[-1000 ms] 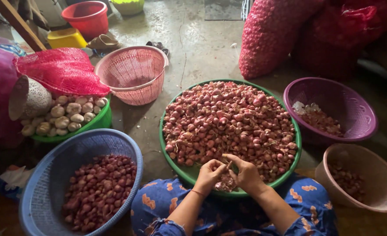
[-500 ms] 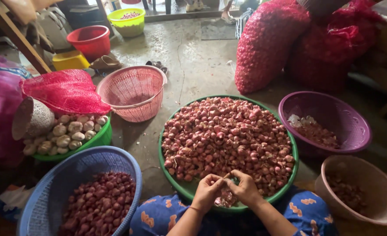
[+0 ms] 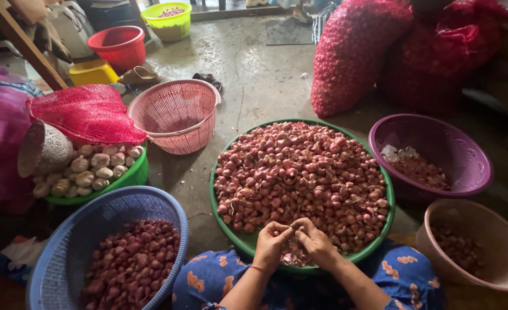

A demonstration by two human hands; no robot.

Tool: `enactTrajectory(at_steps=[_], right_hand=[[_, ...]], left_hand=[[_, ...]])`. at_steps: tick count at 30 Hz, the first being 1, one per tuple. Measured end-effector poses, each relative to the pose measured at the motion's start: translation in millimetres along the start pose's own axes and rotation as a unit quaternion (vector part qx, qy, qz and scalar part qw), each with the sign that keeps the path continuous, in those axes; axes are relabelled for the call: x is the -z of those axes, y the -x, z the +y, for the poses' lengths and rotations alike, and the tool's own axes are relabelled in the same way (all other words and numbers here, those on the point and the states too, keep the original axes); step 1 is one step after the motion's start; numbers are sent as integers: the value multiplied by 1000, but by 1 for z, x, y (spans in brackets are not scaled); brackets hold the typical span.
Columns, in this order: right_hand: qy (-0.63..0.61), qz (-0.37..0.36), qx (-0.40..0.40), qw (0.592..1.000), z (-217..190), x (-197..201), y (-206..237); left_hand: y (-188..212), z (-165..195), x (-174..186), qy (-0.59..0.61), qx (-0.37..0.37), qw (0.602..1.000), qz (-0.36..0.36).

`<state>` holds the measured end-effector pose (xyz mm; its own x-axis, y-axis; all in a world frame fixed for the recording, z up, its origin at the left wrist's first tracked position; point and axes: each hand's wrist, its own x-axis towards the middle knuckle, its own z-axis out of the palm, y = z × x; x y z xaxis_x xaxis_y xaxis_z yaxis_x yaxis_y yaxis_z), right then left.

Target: The person sits on the floor in front of a large green tray of shallots, peeling off the dry outer skins and roots from each shallot by hand. Peeled shallots are placed into a blue basket beside them, while skins and trimmings collect on the tray and in a separate bowl.

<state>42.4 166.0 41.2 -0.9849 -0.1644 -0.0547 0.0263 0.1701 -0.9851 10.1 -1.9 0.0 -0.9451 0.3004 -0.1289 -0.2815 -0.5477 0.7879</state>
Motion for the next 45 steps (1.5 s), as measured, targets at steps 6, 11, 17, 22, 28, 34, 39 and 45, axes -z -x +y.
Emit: enactTrajectory(at_steps=[6, 11, 17, 22, 28, 34, 39, 45], right_hand=[[-81, -1, -3, 997, 2, -3, -2], [-52, 13, 22, 998, 3, -4, -1], [-50, 38, -59, 996, -7, 4, -4], [160, 78, 167, 970, -15, 4, 0], [28, 65, -94, 993, -11, -10, 1], [148, 64, 140, 977, -6, -11, -10], [73, 115, -3, 991, -18, 36, -10], [354, 169, 75, 917, -3, 71, -11]], left_hand=[[-1, -2, -2, 6, 10, 1000, -1], [2, -3, -4, -31, 5, 999, -10], [1, 2, -8, 31, 52, 998, -2], [3, 16, -6, 82, 99, 992, 9], [8, 24, 6, -6, 61, 997, 38], [14, 36, 25, -216, -117, 966, 75], [52, 142, 114, -846, -396, 267, 237], [79, 173, 108, -719, -300, 490, 392]])
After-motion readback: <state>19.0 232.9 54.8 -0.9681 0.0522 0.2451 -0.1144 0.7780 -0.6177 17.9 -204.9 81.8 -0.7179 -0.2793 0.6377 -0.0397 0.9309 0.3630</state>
